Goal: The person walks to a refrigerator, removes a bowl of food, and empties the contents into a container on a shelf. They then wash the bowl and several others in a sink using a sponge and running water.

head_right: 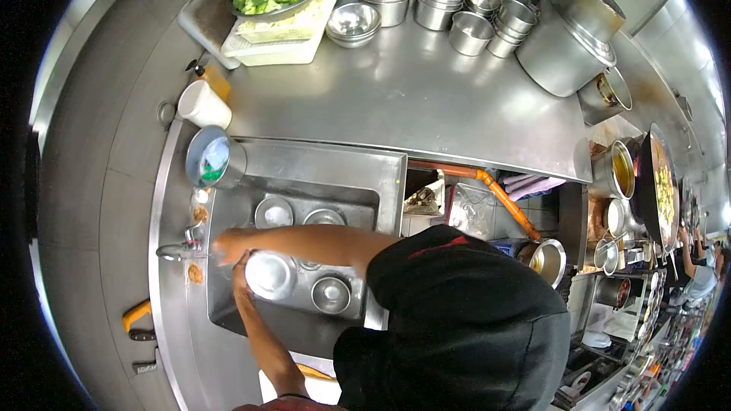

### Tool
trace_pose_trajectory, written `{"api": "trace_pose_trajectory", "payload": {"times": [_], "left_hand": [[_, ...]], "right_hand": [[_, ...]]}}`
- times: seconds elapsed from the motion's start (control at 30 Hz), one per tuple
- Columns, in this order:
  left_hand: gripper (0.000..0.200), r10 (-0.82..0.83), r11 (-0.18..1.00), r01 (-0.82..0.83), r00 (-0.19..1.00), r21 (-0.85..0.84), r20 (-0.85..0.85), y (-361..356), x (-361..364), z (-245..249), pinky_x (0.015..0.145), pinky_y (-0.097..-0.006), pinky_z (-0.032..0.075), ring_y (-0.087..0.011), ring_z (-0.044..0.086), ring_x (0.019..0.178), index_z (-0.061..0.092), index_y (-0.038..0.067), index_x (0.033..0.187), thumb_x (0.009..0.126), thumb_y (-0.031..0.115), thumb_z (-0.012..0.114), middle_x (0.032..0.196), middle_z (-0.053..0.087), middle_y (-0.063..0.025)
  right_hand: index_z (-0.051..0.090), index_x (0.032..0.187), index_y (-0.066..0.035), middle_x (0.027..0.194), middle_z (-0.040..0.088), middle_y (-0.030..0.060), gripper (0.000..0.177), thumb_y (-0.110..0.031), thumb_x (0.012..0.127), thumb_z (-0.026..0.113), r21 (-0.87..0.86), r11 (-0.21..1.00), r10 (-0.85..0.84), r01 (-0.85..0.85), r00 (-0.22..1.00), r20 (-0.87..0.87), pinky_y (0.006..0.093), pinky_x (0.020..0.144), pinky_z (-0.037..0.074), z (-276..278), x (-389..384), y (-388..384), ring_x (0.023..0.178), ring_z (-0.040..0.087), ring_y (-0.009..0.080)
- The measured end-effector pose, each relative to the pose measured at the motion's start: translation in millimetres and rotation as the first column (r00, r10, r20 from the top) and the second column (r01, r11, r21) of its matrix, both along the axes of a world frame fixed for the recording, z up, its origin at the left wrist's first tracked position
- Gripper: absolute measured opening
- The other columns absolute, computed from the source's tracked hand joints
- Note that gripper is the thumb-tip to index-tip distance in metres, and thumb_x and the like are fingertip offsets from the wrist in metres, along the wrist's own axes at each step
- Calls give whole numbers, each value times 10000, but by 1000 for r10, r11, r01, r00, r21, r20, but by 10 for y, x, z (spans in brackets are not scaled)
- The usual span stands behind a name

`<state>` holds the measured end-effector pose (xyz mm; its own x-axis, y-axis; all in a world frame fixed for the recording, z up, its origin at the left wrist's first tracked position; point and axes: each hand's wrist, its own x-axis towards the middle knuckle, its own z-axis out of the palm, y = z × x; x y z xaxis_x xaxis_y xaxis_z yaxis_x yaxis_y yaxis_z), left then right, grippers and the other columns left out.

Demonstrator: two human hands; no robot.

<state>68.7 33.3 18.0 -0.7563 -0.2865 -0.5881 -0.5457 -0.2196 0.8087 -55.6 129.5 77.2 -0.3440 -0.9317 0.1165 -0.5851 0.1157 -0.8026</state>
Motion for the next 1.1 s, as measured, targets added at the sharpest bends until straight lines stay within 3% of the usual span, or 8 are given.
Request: {"api": "trace_pose_trajectory", "payload": {"times": [0.1, 0.2, 0.4, 0.6, 0.8, 0.93, 1.0, 1.1], "left_hand": [[208, 30, 1000, -30, 988, 6, -148, 492, -290, 258, 606, -235, 436, -90, 539, 691, 592, 68, 820, 840, 267, 649, 770, 596, -17], [193, -7, 997, -21, 929, -70, -371, 1283, -702, 762, 661, -225, 414, -81, 529, 731, 522, 94, 930, 836, 185, 663, 754, 560, -1], [379, -165, 933, 27, 919, -359, -359, 1869, -1167, 401, 814, -296, 448, -198, 524, 975, 491, 61, 1157, 842, 195, 654, 1069, 533, -102], [633, -163, 622, 154, 984, -768, 65, 1324, 198, -1653, 804, -414, 468, -367, 567, 941, 504, 22, 1194, 716, 375, 722, 1019, 570, -300], [516, 333, 696, 289, 681, -658, 652, 1479, 1638, -1824, 1022, -513, 285, -334, 401, 1239, 599, 56, 1120, 840, 481, 511, 1289, 479, -167], [618, 420, 903, -109, 421, -415, 804, 1657, 2206, -2560, 1070, -435, 254, -328, 337, 1292, 461, 38, 1276, 822, 445, 554, 1345, 415, -197], [621, 521, 849, -296, 327, -438, 788, 1778, 2386, -2964, 1070, -409, 263, -319, 337, 1294, 468, 51, 1274, 802, 440, 582, 1338, 424, -194], [667, 622, 650, -715, 309, -256, 720, 1975, 2084, -3151, 1071, -408, 256, -285, 361, 1279, 454, 43, 1275, 748, 403, 647, 1251, 495, -205]], "right_hand": [[599, 1067, 24, 1036, 607, 229, 807, -665, 650, 658, 422, 879, 35, -222, 912, 408, 399, 821, 454, -94, -399, 996, 981, 579, 328], [629, 763, -15, 607, 524, 20, 447, -460, 783, 663, 61, 998, -26, -10, 820, 571, 321, 536, 389, 157, -646, 2052, 597, 468, 124], [600, 1061, -37, 1070, 608, 120, 324, -70, 743, 652, -352, 805, -122, 477, 714, 689, 348, 867, 443, 944, -1767, 4584, 1038, 559, 223], [627, 1035, -79, 995, 647, 107, 220, -124, 884, 473, -318, 299, -825, 900, 77, -560, 323, 721, 478, 2129, -3479, 6267, 824, 611, 248], [641, 971, -16, 999, 642, 176, 255, -194, 861, 496, -56, 643, -76, 764, -9, -997, 414, 787, 502, 1117, -5664, 7910, 923, 613, 324], [647, 949, -21, 952, 661, 143, 168, -135, 850, 575, -204, 428, -519, 880, 54, -853, 325, 784, 510, 1364, -4291, 6183, 868, 639, 283], [617, 940, 20, 878, 636, 93, 200, -162, 906, 541, -427, 698, -685, 574, 710, -164, 298, 718, 487, 1096, -3796, 5562, 776, 596, 199], [594, 929, 15, 910, 639, 135, 265, -217, 937, 466, -254, 858, -477, 446, 876, -75, 312, 701, 514, 879, -2416, 4239, 774, 626, 201]]}}
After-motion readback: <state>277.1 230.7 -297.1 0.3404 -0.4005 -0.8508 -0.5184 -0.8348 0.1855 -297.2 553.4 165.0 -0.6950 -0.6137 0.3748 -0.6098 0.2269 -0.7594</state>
